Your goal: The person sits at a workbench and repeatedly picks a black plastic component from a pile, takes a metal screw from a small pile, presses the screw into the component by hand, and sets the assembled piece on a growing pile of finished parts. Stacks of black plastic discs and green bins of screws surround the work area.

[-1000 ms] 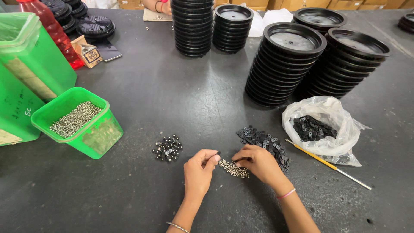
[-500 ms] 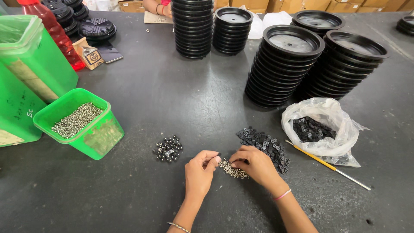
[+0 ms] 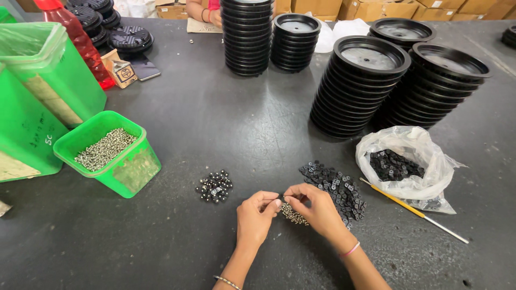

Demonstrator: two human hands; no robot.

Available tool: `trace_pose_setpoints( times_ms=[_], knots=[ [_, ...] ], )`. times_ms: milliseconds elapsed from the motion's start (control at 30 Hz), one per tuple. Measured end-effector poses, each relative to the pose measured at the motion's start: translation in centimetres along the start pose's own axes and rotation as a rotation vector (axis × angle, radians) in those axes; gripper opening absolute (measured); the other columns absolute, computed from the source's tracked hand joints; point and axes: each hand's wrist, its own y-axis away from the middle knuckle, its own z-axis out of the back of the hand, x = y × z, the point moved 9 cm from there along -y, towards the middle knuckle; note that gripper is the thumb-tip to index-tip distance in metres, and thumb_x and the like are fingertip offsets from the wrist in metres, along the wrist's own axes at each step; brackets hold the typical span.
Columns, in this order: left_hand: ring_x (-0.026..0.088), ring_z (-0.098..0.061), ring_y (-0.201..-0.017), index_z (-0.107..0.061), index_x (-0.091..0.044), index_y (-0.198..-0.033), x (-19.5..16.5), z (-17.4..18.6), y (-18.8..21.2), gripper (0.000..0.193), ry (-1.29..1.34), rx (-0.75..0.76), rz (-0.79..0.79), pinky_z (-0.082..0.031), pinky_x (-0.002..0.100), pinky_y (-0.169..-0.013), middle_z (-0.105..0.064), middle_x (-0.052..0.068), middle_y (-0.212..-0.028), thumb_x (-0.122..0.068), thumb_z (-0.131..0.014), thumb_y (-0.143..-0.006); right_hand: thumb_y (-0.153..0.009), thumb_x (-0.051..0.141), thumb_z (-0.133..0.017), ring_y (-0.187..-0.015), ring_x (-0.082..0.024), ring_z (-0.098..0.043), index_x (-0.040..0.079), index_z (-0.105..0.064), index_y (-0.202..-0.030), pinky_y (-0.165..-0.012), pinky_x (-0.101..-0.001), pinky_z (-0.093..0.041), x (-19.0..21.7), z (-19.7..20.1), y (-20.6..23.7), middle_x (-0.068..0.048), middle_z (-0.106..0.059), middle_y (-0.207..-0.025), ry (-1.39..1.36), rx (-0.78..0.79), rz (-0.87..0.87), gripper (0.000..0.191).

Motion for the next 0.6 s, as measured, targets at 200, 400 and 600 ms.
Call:
trace_pose_setpoints(
  times_ms=[200,400,600],
  knots=[
    [0.008,-0.073,-0.071,-0.076,0.001,-0.096,-1.2,-0.1,0.7,0.013,-0.009,0.007,-0.031,-0.06,0.025,-0.067,-0.08,0.005,-0.082,-0.008,-0.075,-0.086,-0.086,0.013,-0.075,-0.079,-0.015,-0.073,0.004,-0.075,-0.099,-0.073,-0.0288,-0.059,0.1,-0.1,0.1,-0.005,-0.076,-0.091,0.043,0.008,0.019,0.016],
    [0.007,-0.071,-0.071,-0.076,-0.001,-0.095,-1.8,-0.1,1.0,0.011,-0.067,0.033,-0.052,-0.059,0.024,-0.067,-0.078,0.003,-0.077,-0.007,-0.075,-0.087,-0.086,0.013,-0.075,-0.081,-0.013,-0.075,0.003,-0.075,-0.098,-0.077,-0.0279,-0.06,-0.7,-0.3,0.1,-0.004,-0.078,-0.092,0.015,0.034,-0.073,0.016],
    [0.008,-0.07,-0.07,-0.077,-0.001,-0.094,-1.6,-0.5,0.8,0.009,0.02,0.075,-0.054,-0.058,0.024,-0.067,-0.078,0.004,-0.078,-0.005,-0.075,-0.086,-0.088,0.011,-0.072,-0.086,-0.01,-0.074,0.001,-0.077,-0.105,-0.08,-0.0265,-0.061,-2.6,-0.9,0.1,-0.004,-0.08,-0.094,-0.332,0.089,-0.206,0.02]
  ],
)
